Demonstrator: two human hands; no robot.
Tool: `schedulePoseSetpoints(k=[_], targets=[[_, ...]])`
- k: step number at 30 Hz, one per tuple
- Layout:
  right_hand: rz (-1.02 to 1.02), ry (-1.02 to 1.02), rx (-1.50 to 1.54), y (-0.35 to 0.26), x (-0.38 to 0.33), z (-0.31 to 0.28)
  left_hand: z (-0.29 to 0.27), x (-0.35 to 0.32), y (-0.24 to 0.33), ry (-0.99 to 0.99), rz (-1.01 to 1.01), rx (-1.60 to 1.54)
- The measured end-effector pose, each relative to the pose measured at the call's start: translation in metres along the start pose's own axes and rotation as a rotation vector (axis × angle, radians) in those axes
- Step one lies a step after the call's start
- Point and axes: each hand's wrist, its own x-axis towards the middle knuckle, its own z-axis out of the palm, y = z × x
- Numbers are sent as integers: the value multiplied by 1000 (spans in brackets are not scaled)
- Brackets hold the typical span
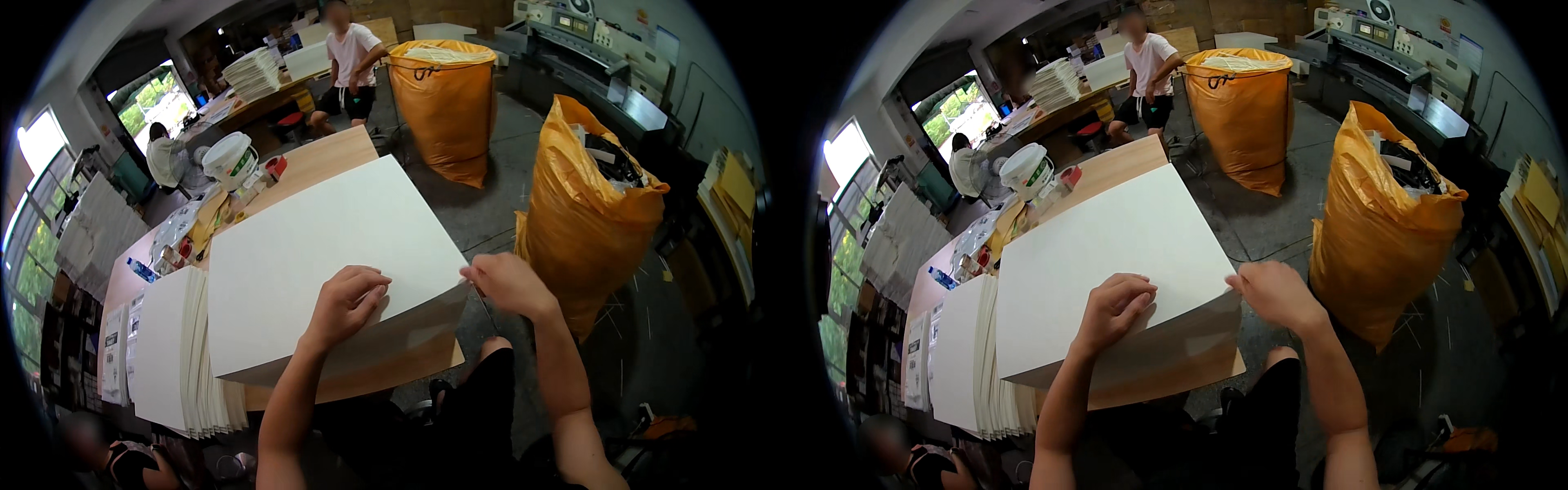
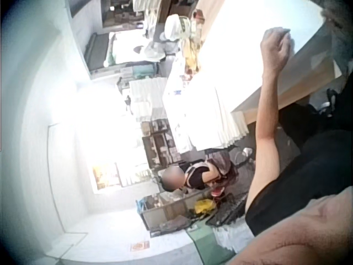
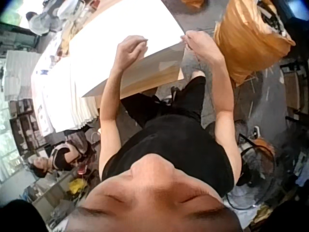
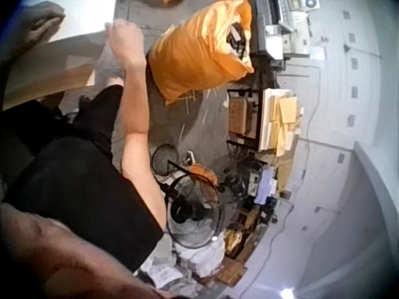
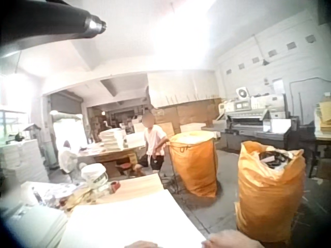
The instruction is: The person handles and sorts stacks of white paper sheets on a wooden table, moving groups of sheets from one pile to another.
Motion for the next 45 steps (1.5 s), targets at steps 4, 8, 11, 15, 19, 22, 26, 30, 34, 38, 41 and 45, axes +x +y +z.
schedulePoseSetpoints(k=[4,8,11,15,19,22,26,30,34,38,41,45], targets=[[13,217,65,-73,16,4,-6,-4,0,45,31,19],[38,391,468,-55,31,39,-1,0,5,39,-15,-56],[157,251,1066,-62,32,33,-7,0,4,18,10,-32],[65,289,649,-63,40,32,-11,2,8,-23,69,-12],[139,146,1234,-63,45,32,-14,-1,5,-4,76,-26],[137,205,1228,-57,41,32,-14,1,4,-21,85,-61],[129,192,1186,-59,40,29,-16,0,3,-44,16,-105],[82,176,1144,-67,40,26,-14,-3,5,9,-34,-144],[-45,443,190,-65,44,44,-3,-7,8,89,-176,-327],[104,124,1161,-67,45,27,-15,-3,8,-48,43,-87],[140,134,1225,-68,43,27,-7,2,16,21,121,-9],[129,135,1230,-64,43,29,-9,-2,7,12,79,-47]])
